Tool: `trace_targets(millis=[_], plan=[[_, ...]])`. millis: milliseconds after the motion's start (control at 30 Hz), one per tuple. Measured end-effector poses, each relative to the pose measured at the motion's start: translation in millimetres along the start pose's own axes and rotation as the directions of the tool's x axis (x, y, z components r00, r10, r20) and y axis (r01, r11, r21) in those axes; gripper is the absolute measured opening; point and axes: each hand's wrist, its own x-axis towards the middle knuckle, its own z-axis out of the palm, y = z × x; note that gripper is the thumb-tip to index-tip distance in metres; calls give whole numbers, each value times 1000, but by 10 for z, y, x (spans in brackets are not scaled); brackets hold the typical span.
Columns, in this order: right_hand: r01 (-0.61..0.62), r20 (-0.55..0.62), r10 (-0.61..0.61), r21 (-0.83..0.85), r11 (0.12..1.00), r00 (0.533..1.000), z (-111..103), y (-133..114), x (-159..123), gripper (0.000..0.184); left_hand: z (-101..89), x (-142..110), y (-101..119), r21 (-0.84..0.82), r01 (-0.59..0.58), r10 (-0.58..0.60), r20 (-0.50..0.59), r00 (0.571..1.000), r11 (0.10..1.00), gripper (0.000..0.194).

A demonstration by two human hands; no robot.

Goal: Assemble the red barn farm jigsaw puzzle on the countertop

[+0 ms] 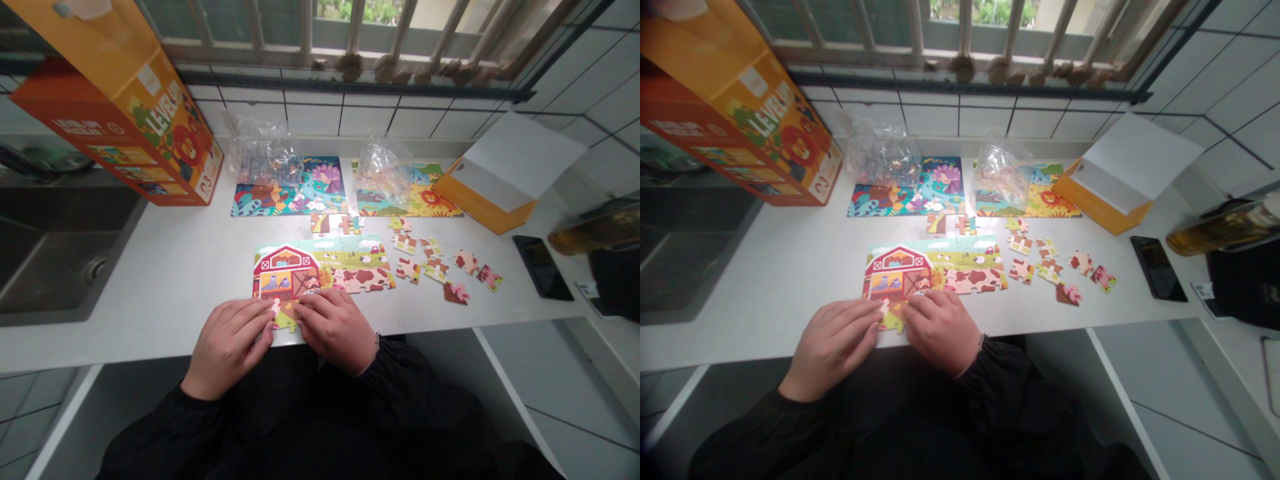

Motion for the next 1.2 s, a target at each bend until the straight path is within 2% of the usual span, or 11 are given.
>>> trace_targets(millis=[467,633,767,933,1000,1100,1200], plan=[[3,1,-3,-18,1000,1000,6,8,27,34,47,14,-42,60,17,-16,-16,1000,998,36],[14,-94,-11,27,1000,996,-29,24,-13,23,65,15,-44,75,42,-41,-8,999,996,43],[-38,-131,44,42,998,990,-140,94,-118,16,57,49,-61,28,36,-37,32,999,999,45],[-193,-223,180,-37,981,958,-435,477,-400,21,41,68,-111,-91,39,-33,70,997,995,51],[-313,-283,273,-107,944,920,-572,720,-551,22,52,60,-127,-110,60,-53,65,996,992,52],[-497,-341,411,-218,840,845,-722,1077,-769,28,81,47,-136,-112,89,-82,63,995,990,46],[-590,-343,497,-263,763,797,-764,1304,-913,34,101,44,-131,-107,103,-96,65,993,989,42]])
